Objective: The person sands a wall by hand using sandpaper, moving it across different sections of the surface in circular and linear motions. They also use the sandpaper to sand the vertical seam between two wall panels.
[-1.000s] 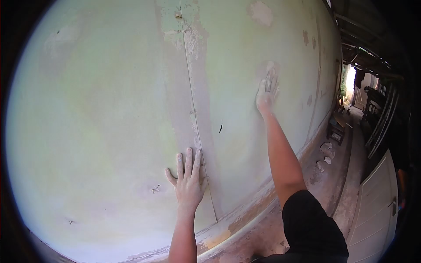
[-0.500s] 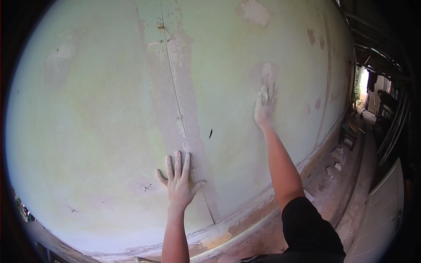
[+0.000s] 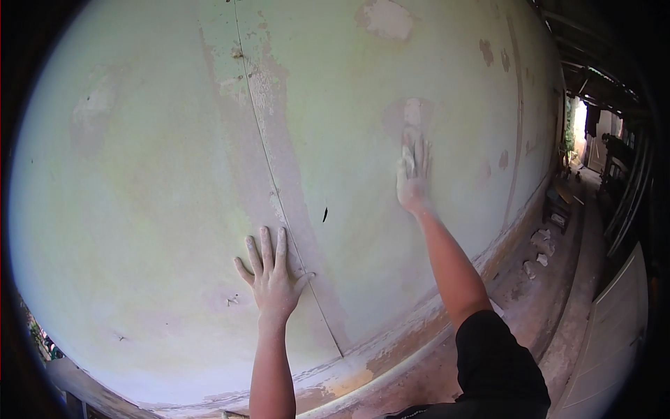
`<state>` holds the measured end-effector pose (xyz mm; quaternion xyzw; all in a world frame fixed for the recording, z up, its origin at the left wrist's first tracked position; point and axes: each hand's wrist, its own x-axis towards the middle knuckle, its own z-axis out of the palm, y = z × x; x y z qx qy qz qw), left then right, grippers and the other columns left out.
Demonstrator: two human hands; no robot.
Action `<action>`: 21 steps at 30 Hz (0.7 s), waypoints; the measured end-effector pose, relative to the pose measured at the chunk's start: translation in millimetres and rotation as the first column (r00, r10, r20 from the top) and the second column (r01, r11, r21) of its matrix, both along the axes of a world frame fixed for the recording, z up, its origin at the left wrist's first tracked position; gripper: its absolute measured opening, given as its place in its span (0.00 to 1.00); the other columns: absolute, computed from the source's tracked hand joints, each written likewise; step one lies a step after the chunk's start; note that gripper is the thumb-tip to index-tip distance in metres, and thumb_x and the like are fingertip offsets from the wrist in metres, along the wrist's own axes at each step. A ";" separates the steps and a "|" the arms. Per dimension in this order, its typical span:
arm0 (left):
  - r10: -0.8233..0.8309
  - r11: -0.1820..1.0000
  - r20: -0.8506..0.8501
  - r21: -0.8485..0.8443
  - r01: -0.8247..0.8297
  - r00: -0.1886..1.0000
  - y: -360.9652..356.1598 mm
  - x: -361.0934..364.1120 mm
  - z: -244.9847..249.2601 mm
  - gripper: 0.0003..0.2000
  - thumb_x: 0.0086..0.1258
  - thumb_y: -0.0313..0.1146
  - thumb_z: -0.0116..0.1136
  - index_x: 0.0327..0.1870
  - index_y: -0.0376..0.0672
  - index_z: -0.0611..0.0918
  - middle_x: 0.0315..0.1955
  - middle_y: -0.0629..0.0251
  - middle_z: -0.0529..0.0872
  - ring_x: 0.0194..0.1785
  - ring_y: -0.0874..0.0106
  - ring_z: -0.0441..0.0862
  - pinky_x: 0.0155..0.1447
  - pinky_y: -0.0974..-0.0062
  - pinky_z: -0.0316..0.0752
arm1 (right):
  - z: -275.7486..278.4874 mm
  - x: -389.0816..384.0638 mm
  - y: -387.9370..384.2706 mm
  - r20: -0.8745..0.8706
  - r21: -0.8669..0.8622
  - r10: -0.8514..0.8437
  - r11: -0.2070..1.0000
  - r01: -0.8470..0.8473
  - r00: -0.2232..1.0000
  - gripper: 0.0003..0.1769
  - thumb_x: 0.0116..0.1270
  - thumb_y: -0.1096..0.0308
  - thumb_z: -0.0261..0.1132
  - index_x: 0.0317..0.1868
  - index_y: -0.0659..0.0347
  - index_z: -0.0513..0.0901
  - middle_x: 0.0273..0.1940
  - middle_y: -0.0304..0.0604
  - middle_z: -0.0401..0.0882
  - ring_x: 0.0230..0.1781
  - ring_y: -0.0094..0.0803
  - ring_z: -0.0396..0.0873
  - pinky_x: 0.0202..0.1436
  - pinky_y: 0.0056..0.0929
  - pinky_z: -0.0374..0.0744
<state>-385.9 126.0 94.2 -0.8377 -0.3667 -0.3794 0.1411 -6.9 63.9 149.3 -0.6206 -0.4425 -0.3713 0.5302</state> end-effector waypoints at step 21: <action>-0.006 0.999 -0.050 -0.035 0.004 0.999 1.4 1.6 1.7 0.63 0.50 0.56 0.84 0.88 0.64 0.55 0.89 0.61 0.48 0.90 0.47 0.35 0.82 0.26 0.26 | 60.1 -35.6 10.1 -0.042 0.124 0.022 0.992 -0.017 0.999 0.34 0.86 0.55 0.44 0.89 0.45 0.53 0.90 0.44 0.40 0.90 0.54 0.36 0.88 0.63 0.34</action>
